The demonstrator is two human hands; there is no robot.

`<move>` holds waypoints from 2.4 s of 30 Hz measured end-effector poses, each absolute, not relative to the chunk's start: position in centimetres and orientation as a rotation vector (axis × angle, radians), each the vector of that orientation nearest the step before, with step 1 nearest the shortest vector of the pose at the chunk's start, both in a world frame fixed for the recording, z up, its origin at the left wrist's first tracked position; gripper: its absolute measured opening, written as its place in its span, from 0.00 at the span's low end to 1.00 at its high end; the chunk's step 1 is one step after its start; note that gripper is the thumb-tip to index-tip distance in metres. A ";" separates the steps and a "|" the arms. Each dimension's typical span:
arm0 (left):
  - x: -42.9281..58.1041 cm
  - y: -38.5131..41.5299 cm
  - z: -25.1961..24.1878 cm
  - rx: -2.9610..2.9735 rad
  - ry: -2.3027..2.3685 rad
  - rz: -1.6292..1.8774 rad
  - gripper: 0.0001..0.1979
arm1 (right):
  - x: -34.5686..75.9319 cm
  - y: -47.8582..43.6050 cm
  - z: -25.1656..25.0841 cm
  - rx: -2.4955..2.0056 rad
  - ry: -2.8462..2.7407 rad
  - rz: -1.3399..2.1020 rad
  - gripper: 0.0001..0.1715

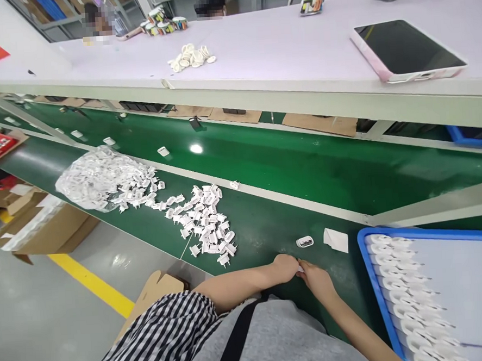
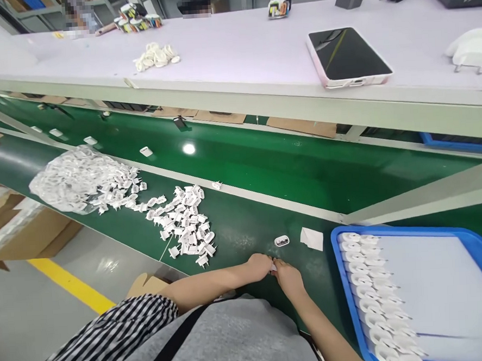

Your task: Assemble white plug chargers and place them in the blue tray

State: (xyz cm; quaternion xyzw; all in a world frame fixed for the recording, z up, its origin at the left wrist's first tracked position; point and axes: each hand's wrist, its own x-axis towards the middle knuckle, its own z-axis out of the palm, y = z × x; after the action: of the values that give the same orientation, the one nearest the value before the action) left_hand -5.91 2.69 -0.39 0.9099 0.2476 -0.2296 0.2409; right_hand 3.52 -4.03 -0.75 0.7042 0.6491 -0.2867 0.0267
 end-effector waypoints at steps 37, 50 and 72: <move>-17.1 25.9 0.0 1.979 2.130 -0.229 0.16 | 6.4 -5.6 -0.7 2.534 1.569 -1.055 0.25; -8.2 10.5 1.1 0.792 0.962 0.114 0.05 | 1.6 -3.0 1.0 2.945 2.120 -1.171 0.23; -3.0 6.5 -1.2 1.726 1.240 0.035 0.17 | 8.8 -2.1 0.0 3.059 1.454 -1.730 0.18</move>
State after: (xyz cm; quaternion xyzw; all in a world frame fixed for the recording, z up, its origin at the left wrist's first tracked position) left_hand -3.03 6.55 -1.22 0.7096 0.5097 0.0145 0.4863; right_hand 8.83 -2.08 0.04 0.7606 0.3616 -0.4302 -0.3250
